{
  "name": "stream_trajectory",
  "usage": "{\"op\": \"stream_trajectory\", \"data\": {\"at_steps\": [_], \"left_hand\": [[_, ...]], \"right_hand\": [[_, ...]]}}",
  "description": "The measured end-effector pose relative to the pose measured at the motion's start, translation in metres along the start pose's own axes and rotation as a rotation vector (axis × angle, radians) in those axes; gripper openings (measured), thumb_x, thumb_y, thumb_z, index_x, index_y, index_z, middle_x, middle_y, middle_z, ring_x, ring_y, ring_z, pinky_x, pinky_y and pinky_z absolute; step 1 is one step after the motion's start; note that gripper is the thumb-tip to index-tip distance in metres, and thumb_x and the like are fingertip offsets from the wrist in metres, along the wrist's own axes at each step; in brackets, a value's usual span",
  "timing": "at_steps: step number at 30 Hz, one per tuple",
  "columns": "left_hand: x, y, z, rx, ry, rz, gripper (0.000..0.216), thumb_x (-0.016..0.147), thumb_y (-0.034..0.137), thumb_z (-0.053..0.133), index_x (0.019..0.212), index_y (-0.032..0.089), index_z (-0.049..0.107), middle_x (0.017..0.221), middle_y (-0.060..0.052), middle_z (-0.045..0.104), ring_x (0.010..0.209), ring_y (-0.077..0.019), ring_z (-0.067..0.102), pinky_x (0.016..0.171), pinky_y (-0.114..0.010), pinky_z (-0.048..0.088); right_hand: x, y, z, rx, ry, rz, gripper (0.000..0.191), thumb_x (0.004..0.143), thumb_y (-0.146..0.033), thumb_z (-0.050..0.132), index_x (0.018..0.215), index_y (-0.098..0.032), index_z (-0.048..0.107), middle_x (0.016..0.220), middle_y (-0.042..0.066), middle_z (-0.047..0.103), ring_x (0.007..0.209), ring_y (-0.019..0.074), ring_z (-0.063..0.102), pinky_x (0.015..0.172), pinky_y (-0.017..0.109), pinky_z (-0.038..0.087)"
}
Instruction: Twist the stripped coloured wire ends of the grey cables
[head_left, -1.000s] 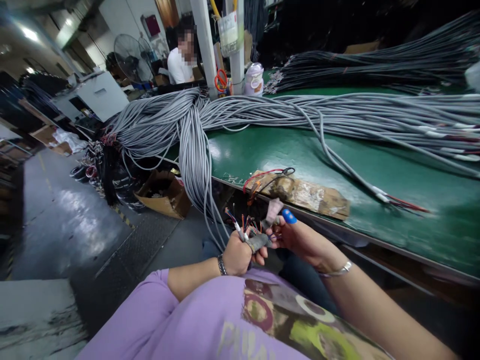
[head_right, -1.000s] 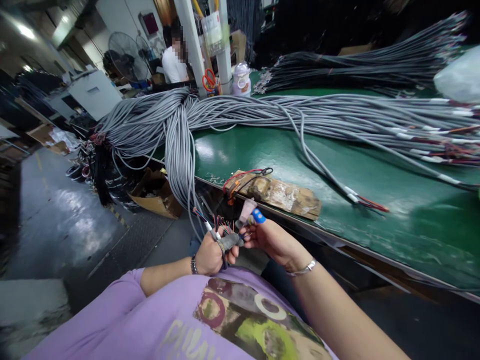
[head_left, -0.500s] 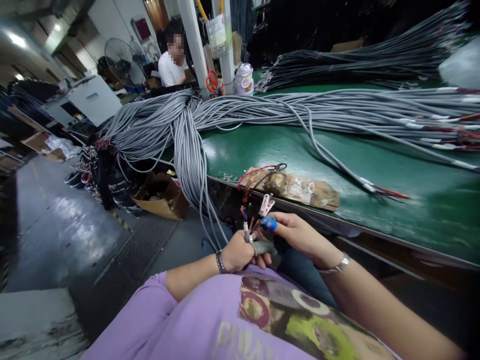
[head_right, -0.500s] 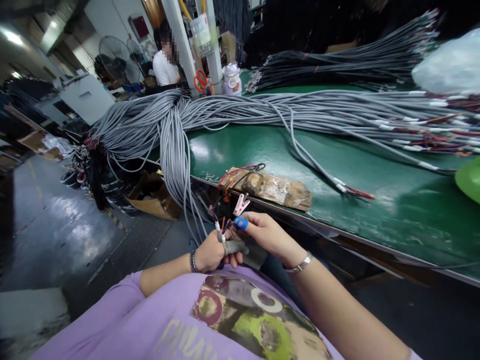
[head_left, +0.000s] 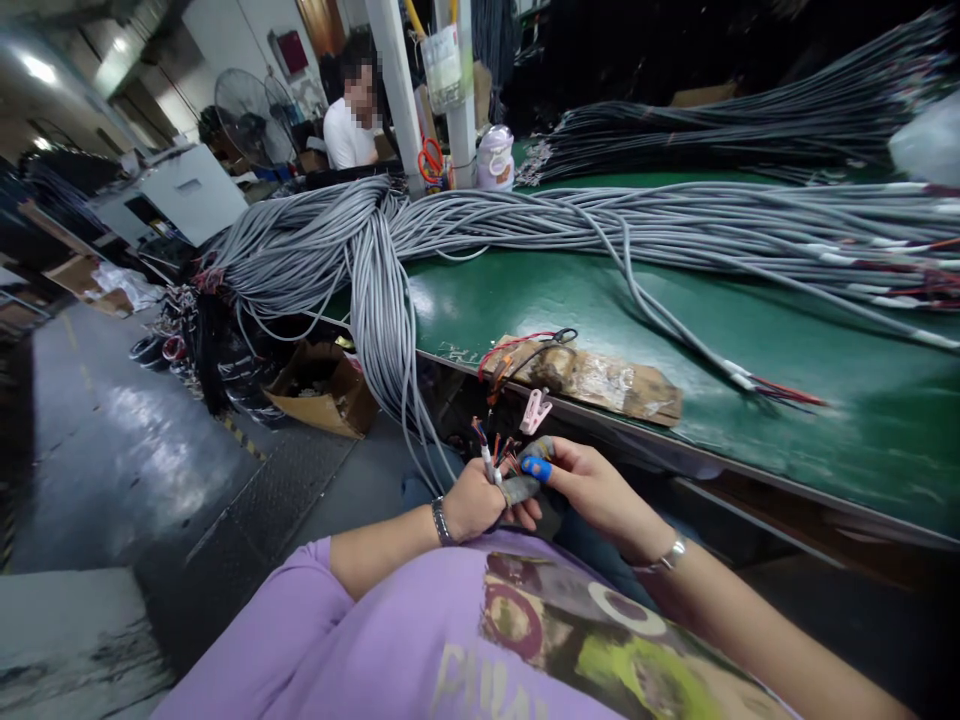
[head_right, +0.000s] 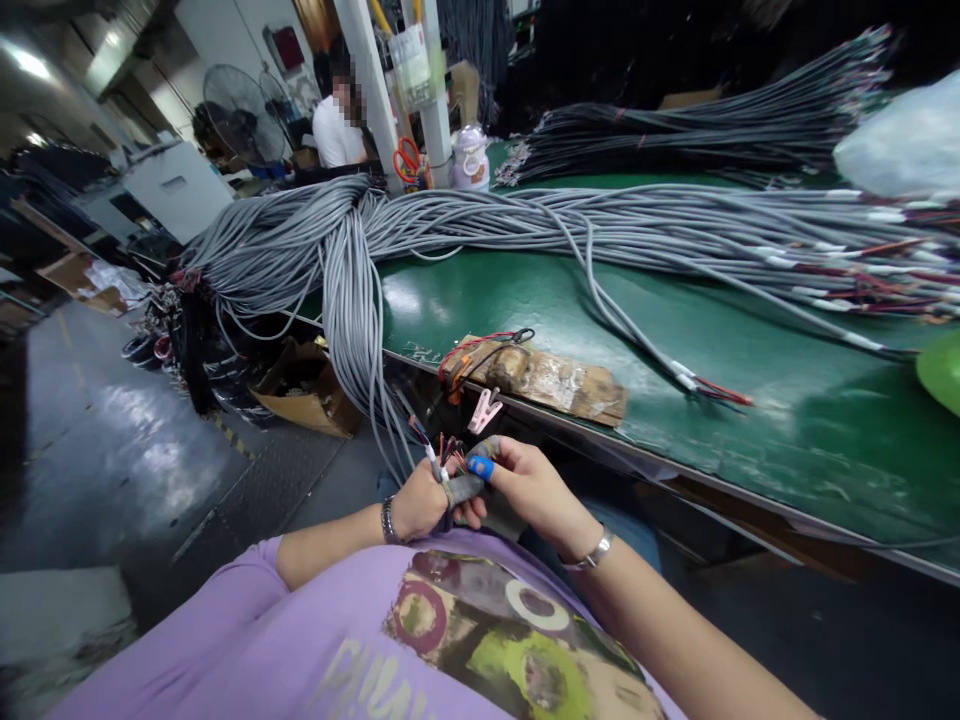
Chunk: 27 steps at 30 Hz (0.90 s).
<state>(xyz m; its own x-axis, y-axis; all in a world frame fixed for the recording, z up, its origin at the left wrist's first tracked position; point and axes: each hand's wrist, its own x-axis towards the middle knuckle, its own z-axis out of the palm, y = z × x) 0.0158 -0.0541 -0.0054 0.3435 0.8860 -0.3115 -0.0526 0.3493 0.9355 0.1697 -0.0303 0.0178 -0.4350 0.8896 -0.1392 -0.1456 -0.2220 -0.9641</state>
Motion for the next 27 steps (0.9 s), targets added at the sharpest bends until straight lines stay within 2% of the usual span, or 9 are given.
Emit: {"op": "stream_trajectory", "data": {"at_steps": [2, 6, 13, 18, 23, 27], "left_hand": [[-0.001, -0.002, -0.002, 0.028, 0.011, 0.018, 0.045, 0.070, 0.057, 0.068, 0.071, 0.013, 0.059, 0.059, -0.004, 0.065, 0.044, -0.0116, 0.059, 0.040, -0.019, 0.037], [0.001, -0.005, -0.002, -0.043, 0.142, 0.068, 0.046, 0.071, 0.058, 0.066, 0.073, 0.014, 0.056, 0.061, -0.004, 0.066, 0.044, -0.0115, 0.059, 0.039, -0.019, 0.033], [0.003, -0.002, 0.002, -0.183, 0.258, 0.090, 0.043, 0.070, 0.056, 0.067, 0.074, 0.015, 0.054, 0.062, -0.003, 0.065, 0.044, -0.0112, 0.059, 0.037, -0.018, 0.029], [0.005, -0.003, 0.002, -0.204, 0.313, 0.082, 0.045, 0.070, 0.059, 0.065, 0.076, 0.015, 0.054, 0.059, -0.001, 0.063, 0.041, -0.0098, 0.057, 0.036, -0.018, 0.028], [0.005, -0.001, 0.002, -0.241, 0.352, 0.079, 0.046, 0.068, 0.059, 0.067, 0.073, 0.016, 0.052, 0.055, 0.000, 0.062, 0.038, -0.0085, 0.053, 0.035, -0.018, 0.025], [-0.001, 0.006, 0.001, -0.302, 0.345, 0.101, 0.048, 0.066, 0.060, 0.070, 0.072, 0.016, 0.052, 0.052, 0.002, 0.058, 0.035, -0.0071, 0.049, 0.034, -0.018, 0.024]], "right_hand": [[0.003, -0.002, 0.001, -0.044, -0.012, -0.007, 0.034, 0.068, -0.052, 0.075, 0.068, -0.020, 0.063, 0.055, 0.001, 0.062, 0.048, 0.0142, 0.052, 0.049, 0.028, 0.042], [0.010, -0.001, 0.002, -0.124, 0.104, -0.055, 0.038, 0.064, -0.054, 0.077, 0.065, -0.019, 0.062, 0.056, 0.000, 0.060, 0.051, 0.0131, 0.050, 0.051, 0.027, 0.041], [0.010, 0.002, 0.010, -0.043, 0.213, -0.045, 0.038, 0.063, -0.054, 0.078, 0.063, -0.021, 0.060, 0.054, -0.001, 0.053, 0.050, 0.0117, 0.042, 0.050, 0.027, 0.037], [0.011, 0.007, 0.011, -0.007, 0.211, -0.062, 0.040, 0.063, -0.054, 0.078, 0.059, -0.021, 0.056, 0.054, -0.001, 0.053, 0.051, 0.0131, 0.044, 0.051, 0.029, 0.039], [0.008, 0.015, 0.007, -0.056, 0.272, -0.075, 0.036, 0.065, -0.048, 0.079, 0.060, -0.020, 0.057, 0.057, -0.002, 0.052, 0.054, 0.0123, 0.043, 0.053, 0.028, 0.037], [0.007, 0.021, -0.002, 0.104, 0.196, -0.006, 0.034, 0.068, -0.049, 0.077, 0.063, -0.020, 0.061, 0.060, -0.001, 0.054, 0.057, 0.0128, 0.045, 0.056, 0.027, 0.041]]}}
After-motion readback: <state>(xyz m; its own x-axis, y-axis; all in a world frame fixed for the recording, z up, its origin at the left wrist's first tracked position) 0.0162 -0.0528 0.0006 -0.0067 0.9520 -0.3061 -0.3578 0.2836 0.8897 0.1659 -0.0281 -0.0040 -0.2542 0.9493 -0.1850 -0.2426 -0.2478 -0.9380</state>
